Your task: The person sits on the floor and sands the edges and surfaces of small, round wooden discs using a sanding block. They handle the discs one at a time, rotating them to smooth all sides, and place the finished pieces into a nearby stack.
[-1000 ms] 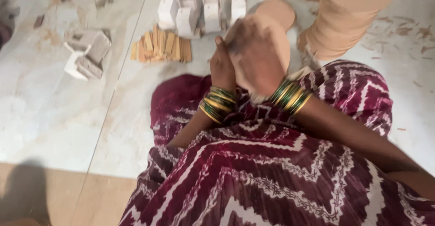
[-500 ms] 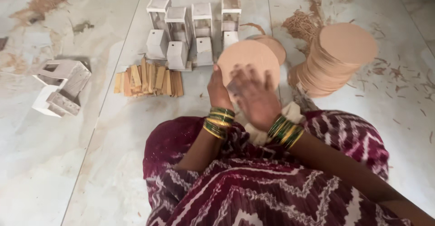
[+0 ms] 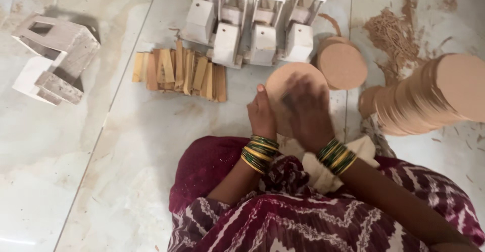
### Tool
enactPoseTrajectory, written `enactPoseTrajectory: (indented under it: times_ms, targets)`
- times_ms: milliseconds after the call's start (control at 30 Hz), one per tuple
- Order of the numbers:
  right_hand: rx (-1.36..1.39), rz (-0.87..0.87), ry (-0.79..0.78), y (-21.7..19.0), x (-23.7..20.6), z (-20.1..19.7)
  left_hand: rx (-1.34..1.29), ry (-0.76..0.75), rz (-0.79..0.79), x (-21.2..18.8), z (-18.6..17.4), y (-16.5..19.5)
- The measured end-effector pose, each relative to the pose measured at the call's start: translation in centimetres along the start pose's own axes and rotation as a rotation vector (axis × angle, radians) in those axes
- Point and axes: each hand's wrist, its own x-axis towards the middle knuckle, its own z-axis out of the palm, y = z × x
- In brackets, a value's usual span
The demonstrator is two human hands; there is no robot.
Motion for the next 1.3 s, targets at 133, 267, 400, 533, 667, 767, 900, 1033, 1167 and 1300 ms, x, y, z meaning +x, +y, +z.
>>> enactPoseTrajectory:
  times_ms: [133, 267, 400, 533, 667, 767, 900, 1033, 1167, 1300]
  targets:
    - [-0.007, 0.124, 0.085, 1.5, 3.4, -0.6, 0.067, -0.038, 0.046, -0.5, 0.3, -2.4]
    - [-0.343, 0.076, -0.463, -1.7, 1.0, 1.1, 0.21, -0.027, -0.093, -0.2, -0.2, -3.6]
    - [-0.074, -0.198, -0.046, -0.9, -2.0, 1.5, -0.021, 0.063, -0.145, 0.9, -1.0, -2.6]
    - [-0.055, 0.086, 0.035, 3.6, -1.2, 0.8, 0.151, 0.042, -0.047, 0.8, -0.3, -2.4]
    - [0.058, 0.085, 0.063, 3.7, -1.7, 2.0, 0.169, -0.069, -0.006, -1.1, 1.1, -4.6]
    - [0.105, -0.046, 0.051, 3.3, -2.2, 3.2, 0.232, -0.128, 0.048, -1.5, 0.7, -6.2]
    - [0.119, 0.171, 0.032, 5.6, -1.1, 3.7, 0.305, -0.169, 0.05, -1.2, -0.1, -7.3]
    - [0.228, 0.188, 0.051, 5.6, -1.6, 5.3, 0.308, -0.172, 0.008, -0.7, 0.2, -7.8]
    - [0.045, -0.153, 0.003, 4.1, -3.3, 6.6, 0.221, -0.068, -0.186, -0.4, 0.1, -7.5]
    - [0.091, 0.125, 0.057, 5.7, -1.4, 5.0, 0.048, -0.066, -0.235, -0.1, -0.4, -6.6]
